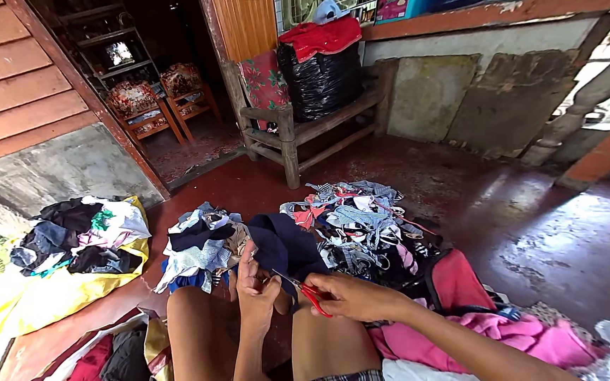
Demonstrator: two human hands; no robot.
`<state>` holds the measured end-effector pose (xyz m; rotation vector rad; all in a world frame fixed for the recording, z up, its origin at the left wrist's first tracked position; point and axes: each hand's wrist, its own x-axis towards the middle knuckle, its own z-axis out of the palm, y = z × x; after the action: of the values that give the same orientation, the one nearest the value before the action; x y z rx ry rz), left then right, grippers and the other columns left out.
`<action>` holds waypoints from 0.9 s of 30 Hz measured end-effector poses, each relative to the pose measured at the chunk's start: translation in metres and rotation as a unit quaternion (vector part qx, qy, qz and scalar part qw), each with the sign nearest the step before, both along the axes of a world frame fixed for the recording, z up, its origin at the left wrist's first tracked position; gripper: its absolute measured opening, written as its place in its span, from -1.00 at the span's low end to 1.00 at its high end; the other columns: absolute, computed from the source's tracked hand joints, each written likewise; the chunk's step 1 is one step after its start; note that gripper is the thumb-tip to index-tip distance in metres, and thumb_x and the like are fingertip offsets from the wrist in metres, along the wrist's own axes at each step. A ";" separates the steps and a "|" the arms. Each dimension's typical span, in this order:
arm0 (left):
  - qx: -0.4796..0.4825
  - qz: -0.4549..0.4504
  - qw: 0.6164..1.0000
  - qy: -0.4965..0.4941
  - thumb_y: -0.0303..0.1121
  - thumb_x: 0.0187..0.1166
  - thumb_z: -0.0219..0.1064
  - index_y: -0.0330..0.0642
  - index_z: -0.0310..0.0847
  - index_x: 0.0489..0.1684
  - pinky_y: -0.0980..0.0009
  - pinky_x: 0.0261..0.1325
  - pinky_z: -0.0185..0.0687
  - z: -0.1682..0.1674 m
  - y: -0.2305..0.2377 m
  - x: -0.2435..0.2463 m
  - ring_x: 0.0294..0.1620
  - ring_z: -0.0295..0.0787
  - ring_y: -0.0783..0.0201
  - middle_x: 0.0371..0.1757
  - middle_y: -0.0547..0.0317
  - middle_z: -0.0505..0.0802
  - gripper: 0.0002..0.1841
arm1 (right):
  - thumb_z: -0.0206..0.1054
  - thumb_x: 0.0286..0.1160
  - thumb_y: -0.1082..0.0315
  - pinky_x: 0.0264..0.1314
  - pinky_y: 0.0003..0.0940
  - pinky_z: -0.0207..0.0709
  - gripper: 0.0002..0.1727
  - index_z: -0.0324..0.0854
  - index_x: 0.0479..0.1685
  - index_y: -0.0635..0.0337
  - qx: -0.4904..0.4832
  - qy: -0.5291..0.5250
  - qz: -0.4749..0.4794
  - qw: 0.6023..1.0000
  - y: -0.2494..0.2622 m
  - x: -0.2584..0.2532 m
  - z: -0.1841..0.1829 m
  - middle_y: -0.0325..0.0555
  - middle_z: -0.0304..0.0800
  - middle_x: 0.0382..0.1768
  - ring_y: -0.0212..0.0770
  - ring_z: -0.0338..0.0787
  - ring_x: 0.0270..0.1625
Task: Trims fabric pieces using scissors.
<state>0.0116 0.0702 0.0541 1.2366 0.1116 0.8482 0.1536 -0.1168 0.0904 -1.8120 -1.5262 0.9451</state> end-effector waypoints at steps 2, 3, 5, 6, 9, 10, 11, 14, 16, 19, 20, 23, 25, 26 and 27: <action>0.004 0.005 1.000 0.000 -0.78 0.19 0.39 -0.21 0.05 0.84 0.30 -0.03 0.77 0.001 0.000 0.000 -0.12 0.78 0.17 0.25 -0.21 0.75 0.00 | 0.22 0.75 0.16 -0.24 -0.14 0.70 -0.67 0.49 0.31 0.13 -0.015 0.027 0.003 1.000 0.000 0.000 0.001 -0.02 0.80 -0.12 -0.15 0.81 -0.28; 0.005 0.005 1.000 0.001 -0.78 0.19 0.39 -0.22 0.05 0.85 0.31 -0.04 0.76 0.001 0.000 -0.001 -0.12 0.77 0.17 0.25 -0.21 0.75 0.00 | 0.22 0.76 0.16 -0.22 -0.14 0.71 -0.67 0.48 0.32 0.12 -0.020 0.027 0.005 0.999 0.000 0.000 0.001 -0.02 0.81 -0.10 -0.15 0.82 -0.26; 0.006 -0.005 1.000 0.007 -0.78 0.18 0.39 -0.21 0.03 0.85 0.29 -0.03 0.77 0.001 0.000 -0.001 -0.11 0.79 0.15 0.26 -0.22 0.74 0.02 | 0.25 0.73 0.13 -0.13 -0.07 0.68 -0.61 0.45 0.38 0.12 -0.027 0.013 0.015 0.999 0.002 -0.001 0.003 0.03 0.77 -0.11 -0.09 0.80 -0.20; 0.006 -0.015 1.000 0.011 -0.78 0.17 0.39 -0.20 0.01 0.86 0.29 -0.03 0.77 0.002 -0.001 -0.001 -0.11 0.79 0.15 0.27 -0.22 0.74 0.03 | 0.30 0.68 0.06 -0.09 0.00 0.63 -0.53 0.43 0.39 0.13 -0.026 0.004 0.015 1.000 0.003 -0.001 0.003 0.06 0.72 -0.15 -0.03 0.75 -0.19; 0.009 -0.037 0.999 0.011 -0.78 0.17 0.39 -0.21 -0.04 0.87 0.27 -0.04 0.78 0.002 -0.007 0.002 -0.09 0.78 0.14 0.30 -0.24 0.71 0.05 | 0.36 0.57 -0.13 -0.14 -0.03 0.59 -0.40 0.41 0.36 0.12 -0.012 -0.008 0.011 1.000 0.005 -0.003 0.003 0.02 0.64 -0.25 -0.06 0.69 -0.25; 0.011 -0.040 0.999 0.012 -0.77 0.18 0.39 -0.20 -0.03 0.87 0.27 -0.02 0.78 0.002 -0.007 0.002 -0.07 0.79 0.13 0.33 -0.24 0.70 0.05 | 0.37 0.56 -0.14 -0.16 -0.06 0.58 -0.39 0.42 0.35 0.11 -0.006 -0.007 0.009 1.000 0.005 -0.002 0.002 -0.01 0.64 -0.26 -0.09 0.68 -0.26; 0.012 -0.040 0.999 0.013 -0.77 0.19 0.39 -0.18 -0.03 0.87 0.27 -0.01 0.78 0.001 -0.007 0.002 -0.05 0.78 0.13 0.35 -0.23 0.68 0.04 | 0.37 0.55 -0.14 -0.16 -0.10 0.59 -0.40 0.43 0.34 0.09 0.000 -0.004 0.006 1.000 0.005 -0.001 0.000 -0.04 0.64 -0.26 -0.12 0.68 -0.26; 0.012 -0.026 0.999 0.016 -0.77 0.19 0.40 -0.16 -0.01 0.88 0.28 -0.04 0.77 0.001 -0.005 0.001 -0.11 0.77 0.14 0.32 -0.22 0.70 0.04 | 0.34 0.65 0.03 -0.16 -0.15 0.62 -0.55 0.49 0.32 0.12 0.007 0.020 0.004 1.000 0.003 0.002 -0.001 -0.04 0.70 -0.21 -0.16 0.72 -0.25; 0.010 -0.018 1.000 0.016 -0.77 0.19 0.40 -0.15 0.00 0.87 0.27 -0.04 0.77 0.000 -0.003 0.001 -0.11 0.78 0.14 0.31 -0.23 0.71 0.04 | 0.28 0.72 0.11 -0.30 -0.20 0.65 -0.63 0.49 0.32 0.10 -0.001 0.033 0.001 0.999 0.003 0.002 -0.002 -0.05 0.76 -0.18 -0.19 0.76 -0.33; 0.010 -0.011 1.000 0.014 -0.77 0.18 0.38 -0.18 -0.01 0.87 0.28 -0.05 0.77 0.000 -0.005 0.002 -0.11 0.78 0.13 0.32 -0.22 0.71 0.04 | 0.26 0.73 0.12 -0.22 -0.11 0.67 -0.60 0.43 0.38 0.10 -0.011 0.029 0.010 0.999 0.006 0.002 -0.004 0.00 0.76 -0.14 -0.11 0.78 -0.26; 0.011 -0.013 1.000 0.017 -0.77 0.19 0.38 -0.16 -0.02 0.88 0.27 -0.04 0.78 0.000 -0.006 0.002 -0.09 0.78 0.13 0.36 -0.22 0.70 0.04 | 0.28 0.71 0.09 -0.12 -0.05 0.65 -0.56 0.41 0.41 0.11 -0.008 0.023 0.011 1.000 0.007 0.002 -0.004 0.03 0.73 -0.14 -0.07 0.76 -0.20; 0.017 -0.021 0.999 0.023 -0.74 0.19 0.41 -0.15 -0.04 0.89 0.32 -0.10 0.76 0.000 -0.010 0.004 -0.14 0.77 0.17 0.38 -0.20 0.67 0.06 | 0.33 0.63 -0.07 -0.07 -0.02 0.61 -0.43 0.38 0.42 0.11 0.002 0.005 0.003 1.000 0.008 -0.001 -0.002 0.04 0.67 -0.18 -0.05 0.72 -0.18; 0.019 -0.024 0.999 0.023 -0.75 0.19 0.41 -0.15 -0.05 0.89 0.33 -0.13 0.75 0.000 -0.012 0.004 -0.16 0.75 0.18 0.39 -0.21 0.67 0.06 | 0.35 0.60 -0.09 -0.09 -0.05 0.60 -0.42 0.40 0.40 0.10 0.007 0.004 -0.002 1.000 0.007 -0.001 -0.002 0.02 0.66 -0.20 -0.07 0.70 -0.21; 0.019 -0.025 0.999 0.021 -0.75 0.19 0.41 -0.15 -0.05 0.89 0.33 -0.14 0.75 0.000 -0.012 0.004 -0.16 0.75 0.17 0.38 -0.21 0.67 0.06 | 0.36 0.60 -0.07 -0.11 -0.08 0.60 -0.43 0.42 0.38 0.10 0.013 0.005 -0.003 1.000 0.007 0.001 -0.003 0.01 0.66 -0.21 -0.09 0.70 -0.22; 0.019 -0.025 0.999 0.022 -0.75 0.18 0.41 -0.16 -0.05 0.89 0.33 -0.13 0.75 0.000 -0.011 0.005 -0.15 0.75 0.17 0.38 -0.22 0.66 0.07 | 0.36 0.60 -0.03 -0.09 -0.09 0.60 -0.47 0.44 0.36 0.12 0.016 0.006 -0.003 1.000 0.006 0.002 -0.003 0.00 0.68 -0.20 -0.11 0.70 -0.21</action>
<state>0.0162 0.0594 0.0540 1.2896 0.0989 0.7832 0.1560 -0.1106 0.0870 -1.7830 -1.5197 0.9224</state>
